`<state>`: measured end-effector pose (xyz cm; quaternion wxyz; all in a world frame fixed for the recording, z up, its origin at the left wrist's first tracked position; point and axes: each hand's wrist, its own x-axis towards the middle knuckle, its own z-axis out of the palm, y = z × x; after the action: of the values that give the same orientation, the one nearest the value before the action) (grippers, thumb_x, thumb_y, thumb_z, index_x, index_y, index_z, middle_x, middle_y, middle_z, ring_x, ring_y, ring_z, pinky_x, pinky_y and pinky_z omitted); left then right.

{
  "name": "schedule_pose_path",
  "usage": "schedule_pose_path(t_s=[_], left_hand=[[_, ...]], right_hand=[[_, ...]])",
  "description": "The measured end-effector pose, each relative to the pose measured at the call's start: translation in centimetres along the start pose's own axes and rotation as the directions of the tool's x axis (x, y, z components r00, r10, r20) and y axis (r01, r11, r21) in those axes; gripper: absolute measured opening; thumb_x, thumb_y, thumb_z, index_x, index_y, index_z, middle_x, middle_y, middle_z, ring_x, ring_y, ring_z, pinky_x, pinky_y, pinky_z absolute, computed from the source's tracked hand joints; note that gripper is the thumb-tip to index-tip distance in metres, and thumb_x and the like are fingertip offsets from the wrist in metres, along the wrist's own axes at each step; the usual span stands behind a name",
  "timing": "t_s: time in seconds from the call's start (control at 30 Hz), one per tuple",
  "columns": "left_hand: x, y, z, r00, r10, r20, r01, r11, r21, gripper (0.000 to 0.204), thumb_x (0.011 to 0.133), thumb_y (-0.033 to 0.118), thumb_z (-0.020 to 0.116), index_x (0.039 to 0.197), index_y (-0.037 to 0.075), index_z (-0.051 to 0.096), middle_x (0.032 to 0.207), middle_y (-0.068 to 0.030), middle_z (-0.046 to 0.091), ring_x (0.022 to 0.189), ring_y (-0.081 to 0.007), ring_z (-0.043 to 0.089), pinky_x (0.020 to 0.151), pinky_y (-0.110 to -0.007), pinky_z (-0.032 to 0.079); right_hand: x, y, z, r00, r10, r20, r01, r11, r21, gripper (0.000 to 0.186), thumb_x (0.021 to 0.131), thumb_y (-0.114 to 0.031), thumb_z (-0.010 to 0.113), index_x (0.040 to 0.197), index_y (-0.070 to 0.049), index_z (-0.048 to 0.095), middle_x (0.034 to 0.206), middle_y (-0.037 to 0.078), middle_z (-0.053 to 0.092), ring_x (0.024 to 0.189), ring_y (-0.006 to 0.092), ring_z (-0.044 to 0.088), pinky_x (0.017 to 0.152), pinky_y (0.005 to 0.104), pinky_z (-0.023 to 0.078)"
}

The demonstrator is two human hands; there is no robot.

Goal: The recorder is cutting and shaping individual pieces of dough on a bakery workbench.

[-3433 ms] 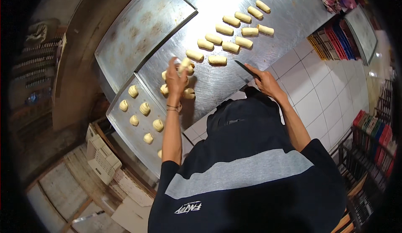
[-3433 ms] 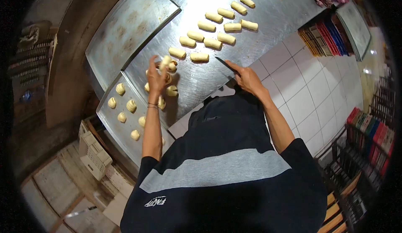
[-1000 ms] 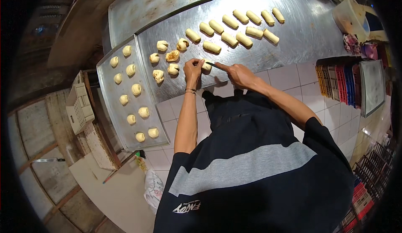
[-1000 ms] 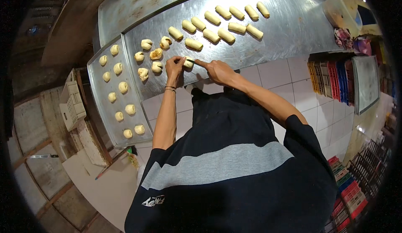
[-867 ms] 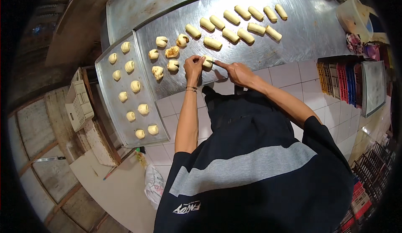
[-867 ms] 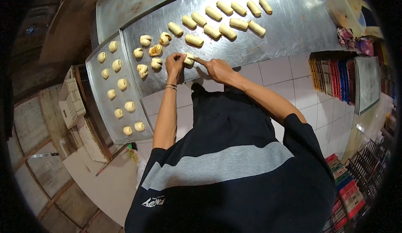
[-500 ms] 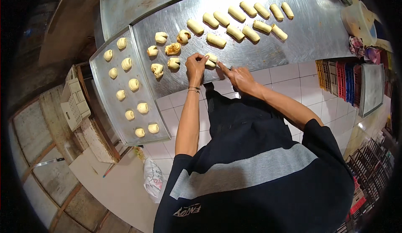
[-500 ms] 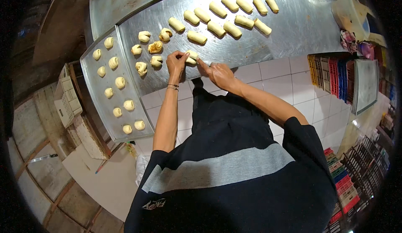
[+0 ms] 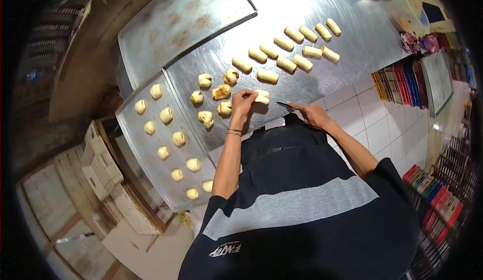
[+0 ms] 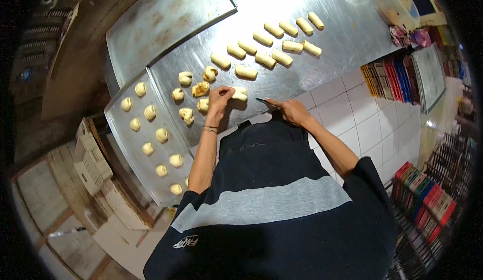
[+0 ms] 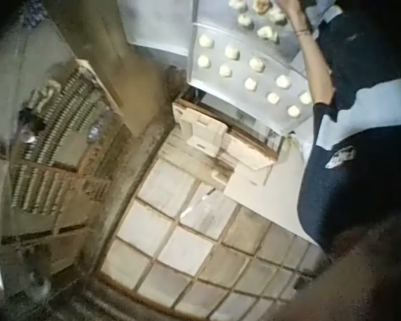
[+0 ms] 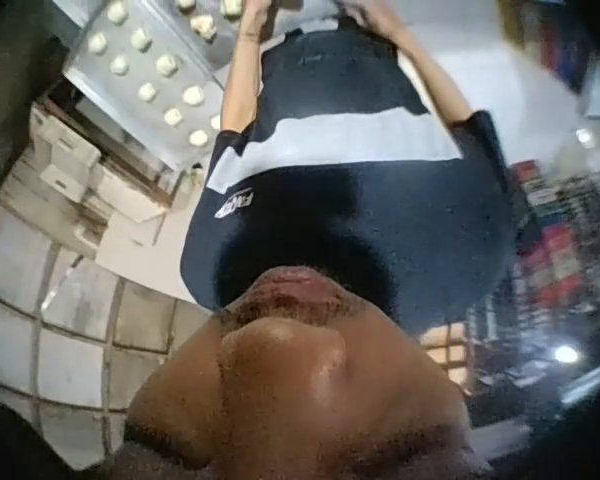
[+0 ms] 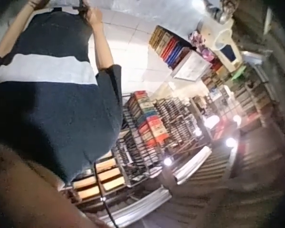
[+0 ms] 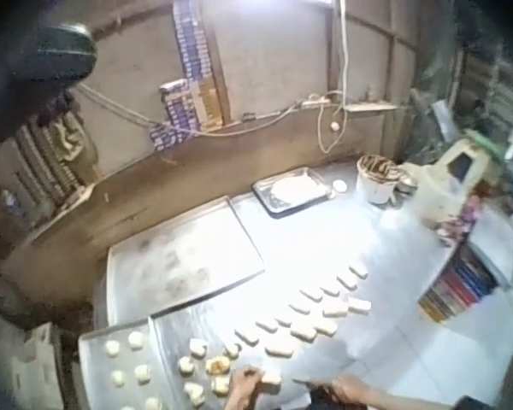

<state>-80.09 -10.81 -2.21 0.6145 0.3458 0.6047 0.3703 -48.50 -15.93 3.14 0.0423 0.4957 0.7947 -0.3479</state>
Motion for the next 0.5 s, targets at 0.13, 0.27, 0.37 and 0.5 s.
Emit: schedule_pose_path(t_s=[0.13,0.27,0.37,0.5], left_hand=[[4.5,8.5,-5.4,0.999,-0.029,0.043,0.031,0.999,-0.034,0.013,0.096,0.012,0.078,0.103,0.002,0.076,0.095,-0.0013,0.072,0.082,-0.0095,0.064,0.076,-0.026,0.053],[11.7,12.8,-8.9,0.967,0.247,0.065,-0.252,0.965,0.077,0.020,0.102,0.018,0.072,0.104,-0.001,0.074,0.092,-0.0007,0.072,0.082,-0.0091,0.063,0.076,-0.027,0.054],[17.8,11.2,-14.3,0.985,0.139,0.102,-0.161,0.951,0.263,0.029,0.109,0.029,0.062,0.106,0.002,0.072,0.091,-0.0031,0.070,0.078,-0.0105,0.062,0.069,-0.027,0.052],[18.4,8.5,-11.6,0.882,0.470,0.033,-0.308,0.522,0.795,0.042,0.106,0.031,0.060,0.121,-0.007,0.065,0.117,-0.0243,0.069,0.114,-0.0373,0.064,0.100,-0.049,0.049]], right_hand=[[-0.8,-1.4,-0.1,0.966,0.234,-0.113,-0.207,0.956,0.209,0.084,0.082,0.002,0.056,0.157,-0.035,0.050,0.083,0.027,0.066,0.068,0.0445,0.063,0.068,0.0502,0.051],[0.2,-3.6,-1.0,0.859,0.369,-0.355,-0.198,0.878,0.435,0.076,0.087,0.004,0.054,0.155,-0.030,0.053,0.088,0.032,0.061,0.066,0.0449,0.060,0.069,0.0457,0.051],[3.6,-7.0,-2.3,0.817,0.411,-0.403,-0.157,0.833,0.531,0.071,0.092,0.002,0.055,0.155,-0.029,0.053,0.089,0.032,0.064,0.068,0.0457,0.061,0.071,0.0473,0.052],[3.1,-7.4,-2.1,0.781,0.503,-0.370,-0.232,0.783,0.577,0.066,0.094,-0.001,0.057,0.154,-0.028,0.054,0.093,0.031,0.068,0.075,0.0470,0.065,0.076,0.0500,0.053]])
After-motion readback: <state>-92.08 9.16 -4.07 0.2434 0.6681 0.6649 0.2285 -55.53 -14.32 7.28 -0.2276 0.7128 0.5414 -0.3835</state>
